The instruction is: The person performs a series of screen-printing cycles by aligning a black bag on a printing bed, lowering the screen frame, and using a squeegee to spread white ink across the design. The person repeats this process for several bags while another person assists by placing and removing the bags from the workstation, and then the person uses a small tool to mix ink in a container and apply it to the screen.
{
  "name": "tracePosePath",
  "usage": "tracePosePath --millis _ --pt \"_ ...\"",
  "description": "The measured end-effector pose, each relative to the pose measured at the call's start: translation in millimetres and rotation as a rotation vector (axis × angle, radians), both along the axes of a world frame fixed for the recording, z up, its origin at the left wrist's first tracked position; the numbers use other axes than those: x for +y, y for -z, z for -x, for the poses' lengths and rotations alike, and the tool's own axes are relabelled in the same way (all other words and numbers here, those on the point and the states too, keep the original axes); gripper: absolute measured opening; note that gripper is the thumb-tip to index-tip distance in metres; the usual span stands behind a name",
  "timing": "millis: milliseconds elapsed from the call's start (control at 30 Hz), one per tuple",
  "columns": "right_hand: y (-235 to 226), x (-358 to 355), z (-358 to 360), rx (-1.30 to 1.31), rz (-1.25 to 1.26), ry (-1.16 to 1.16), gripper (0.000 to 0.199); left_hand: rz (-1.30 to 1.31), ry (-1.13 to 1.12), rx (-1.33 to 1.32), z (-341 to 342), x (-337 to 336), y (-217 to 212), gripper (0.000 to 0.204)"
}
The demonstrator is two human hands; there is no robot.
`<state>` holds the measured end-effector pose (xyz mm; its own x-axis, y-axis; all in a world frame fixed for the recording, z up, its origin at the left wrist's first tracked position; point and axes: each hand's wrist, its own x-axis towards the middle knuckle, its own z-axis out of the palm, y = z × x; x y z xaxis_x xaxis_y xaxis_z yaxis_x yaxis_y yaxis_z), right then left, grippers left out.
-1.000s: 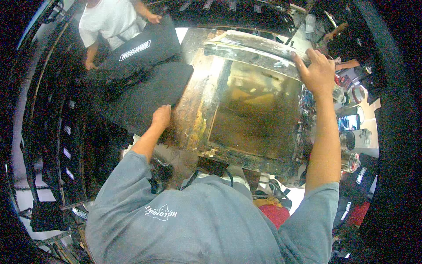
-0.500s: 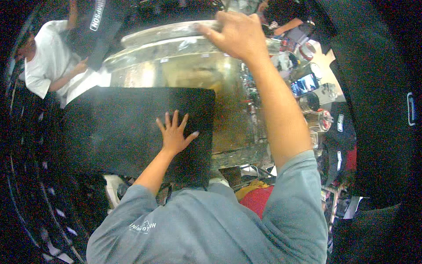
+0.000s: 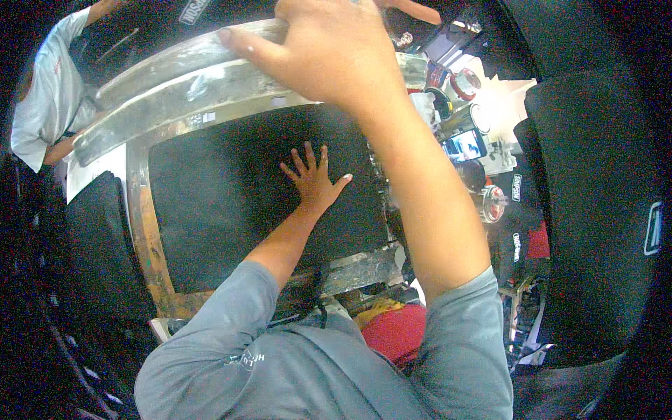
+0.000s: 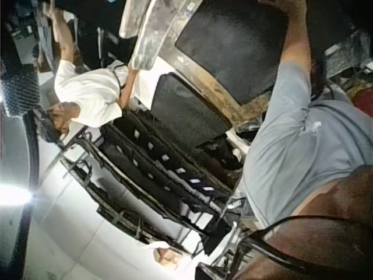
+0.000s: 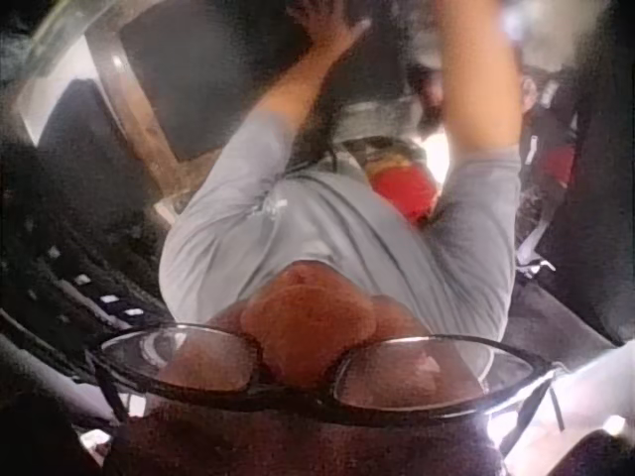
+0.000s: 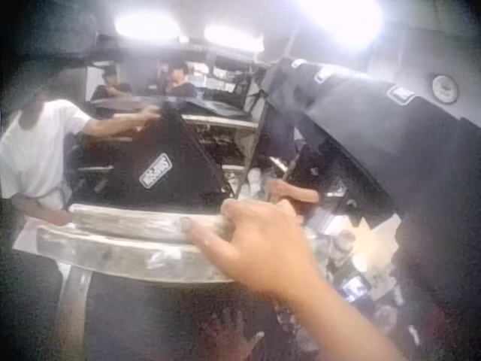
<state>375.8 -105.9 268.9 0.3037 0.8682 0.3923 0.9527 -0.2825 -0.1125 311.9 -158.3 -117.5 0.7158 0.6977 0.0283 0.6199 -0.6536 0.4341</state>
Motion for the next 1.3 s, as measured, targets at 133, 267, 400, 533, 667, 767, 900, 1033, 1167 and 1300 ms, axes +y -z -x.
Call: tracePosePath --millis 133,267,400,533,667,767,900,1033,1167,1300 --pt "-4.9 -2.2 1.5 0.047 -0.007 -0.039 0.071 -0.002 0.029 0.045 -20.8 -6.1 -4.5 0.108" --pt "-9.3 -2.6 1.1 0.063 0.011 -0.049 0.071 0.022 0.026 0.085 -28.0 -5.8 -13.4 0.107" --pt "1.1 -1.2 1.5 0.016 -0.058 -0.063 0.070 0.035 0.095 0.093 -19.1 6.0 -19.0 0.103" --pt "26.5 -6.3 -5.7 -0.162 -0.148 -0.090 0.071 -0.045 0.095 -0.013 45.2 35.9 -37.1 0.100" --pt "38.6 -29.0 17.4 -0.128 -0.151 -0.075 0.067 -0.117 -0.026 0.170 135.0 48.9 -48.7 0.103" --pt "56.4 -42.4 27.8 -0.114 -0.128 -0.053 0.062 -0.108 -0.011 0.188 161.1 55.7 -30.7 0.104" --pt "92.1 -70.5 47.7 -0.055 -0.177 -0.133 0.056 0.170 0.005 -0.355 176.7 48.5 -71.7 0.076" --pt "125.0 -100.2 63.3 -0.056 -0.089 -0.087 0.062 0.517 -0.091 -0.346 211.6 1.8 1.4 0.047" --pt "138.1 -107.0 65.6 -0.037 -0.033 -0.094 0.071 2.130 -0.199 -1.428 179.2 16.7 -47.5 0.051" --pt "146.5 -108.1 66.9 -0.036 -0.046 -0.104 0.067 2.212 -0.343 -1.324 159.8 19.1 -45.7 0.051"
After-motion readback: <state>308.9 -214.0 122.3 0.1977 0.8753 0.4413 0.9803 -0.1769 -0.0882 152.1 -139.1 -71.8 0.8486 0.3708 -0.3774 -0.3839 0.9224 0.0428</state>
